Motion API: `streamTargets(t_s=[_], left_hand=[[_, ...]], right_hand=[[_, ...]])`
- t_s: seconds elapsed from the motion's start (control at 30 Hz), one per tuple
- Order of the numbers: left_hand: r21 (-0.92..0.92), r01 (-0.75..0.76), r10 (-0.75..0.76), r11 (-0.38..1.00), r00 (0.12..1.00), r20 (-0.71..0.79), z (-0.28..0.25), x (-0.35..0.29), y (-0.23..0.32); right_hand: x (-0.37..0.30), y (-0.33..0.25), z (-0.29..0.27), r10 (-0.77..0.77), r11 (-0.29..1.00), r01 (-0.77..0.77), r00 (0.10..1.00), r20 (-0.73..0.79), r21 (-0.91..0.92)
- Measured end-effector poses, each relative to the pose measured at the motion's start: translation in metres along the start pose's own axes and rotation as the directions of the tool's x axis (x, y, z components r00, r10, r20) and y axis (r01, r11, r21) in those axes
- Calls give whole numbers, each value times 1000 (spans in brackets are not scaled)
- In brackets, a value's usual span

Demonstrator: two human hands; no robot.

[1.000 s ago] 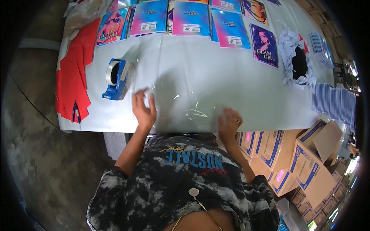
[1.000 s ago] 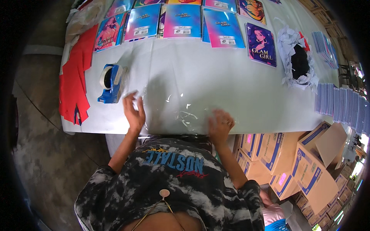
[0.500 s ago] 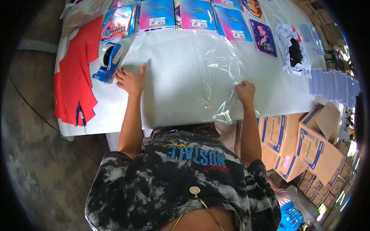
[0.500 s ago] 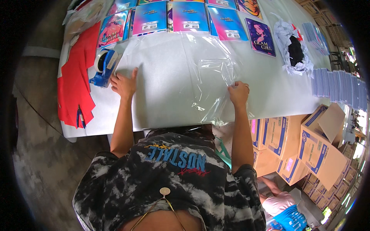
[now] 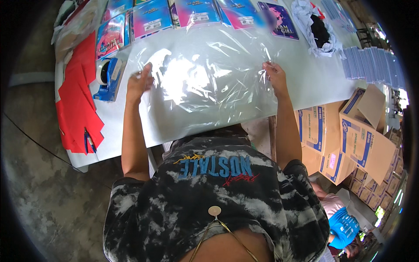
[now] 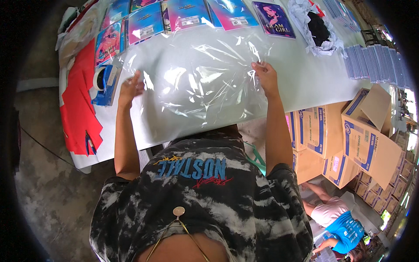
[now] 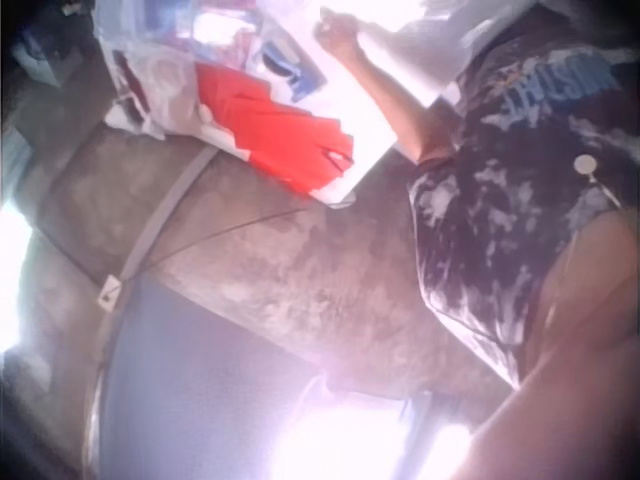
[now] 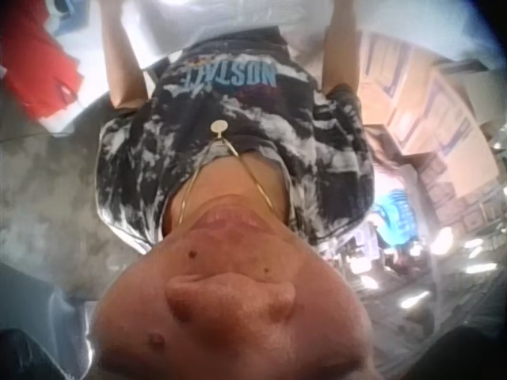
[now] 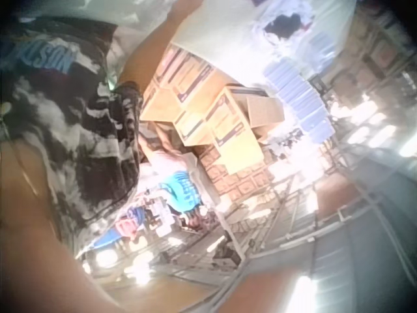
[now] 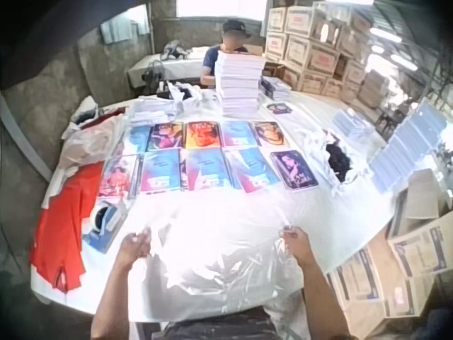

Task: The person places spiral-bound notebooks into clear plastic bags and seals them using a tape dispenser. They repeat this process for several notebooks, stacking the sealed packages on the table.

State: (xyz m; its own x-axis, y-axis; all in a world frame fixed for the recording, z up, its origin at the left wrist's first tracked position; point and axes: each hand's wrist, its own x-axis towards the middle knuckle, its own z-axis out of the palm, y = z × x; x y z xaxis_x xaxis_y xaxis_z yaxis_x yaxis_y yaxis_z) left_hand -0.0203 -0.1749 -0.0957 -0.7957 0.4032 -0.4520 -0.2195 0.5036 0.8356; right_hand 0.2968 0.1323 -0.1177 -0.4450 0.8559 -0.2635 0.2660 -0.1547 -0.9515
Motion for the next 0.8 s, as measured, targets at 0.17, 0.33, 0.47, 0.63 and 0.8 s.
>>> streamTargets(t_s=[0.17,0.33,0.47,0.63,0.8], left_hand=[[-64,71,-54,995,971,233,-8,10,-45],[-109,108,-101,988,993,66,-8,-14,-34],[79,100,-104,992,994,41,-26,-21,-58],[452,3,117,892,964,-238,-11,-51,-45],[749,26,481,662,752,-451,17,-58,-1]], right_hand=[[17,25,-17,103,995,-102,987,125,-16],[13,14,-22,133,991,-133,983,130,-9],[6,16,-22,112,993,-109,991,67,-44],[1,35,-29,-66,985,79,994,89,-153],[13,4,-24,-255,848,184,964,-78,-497]])
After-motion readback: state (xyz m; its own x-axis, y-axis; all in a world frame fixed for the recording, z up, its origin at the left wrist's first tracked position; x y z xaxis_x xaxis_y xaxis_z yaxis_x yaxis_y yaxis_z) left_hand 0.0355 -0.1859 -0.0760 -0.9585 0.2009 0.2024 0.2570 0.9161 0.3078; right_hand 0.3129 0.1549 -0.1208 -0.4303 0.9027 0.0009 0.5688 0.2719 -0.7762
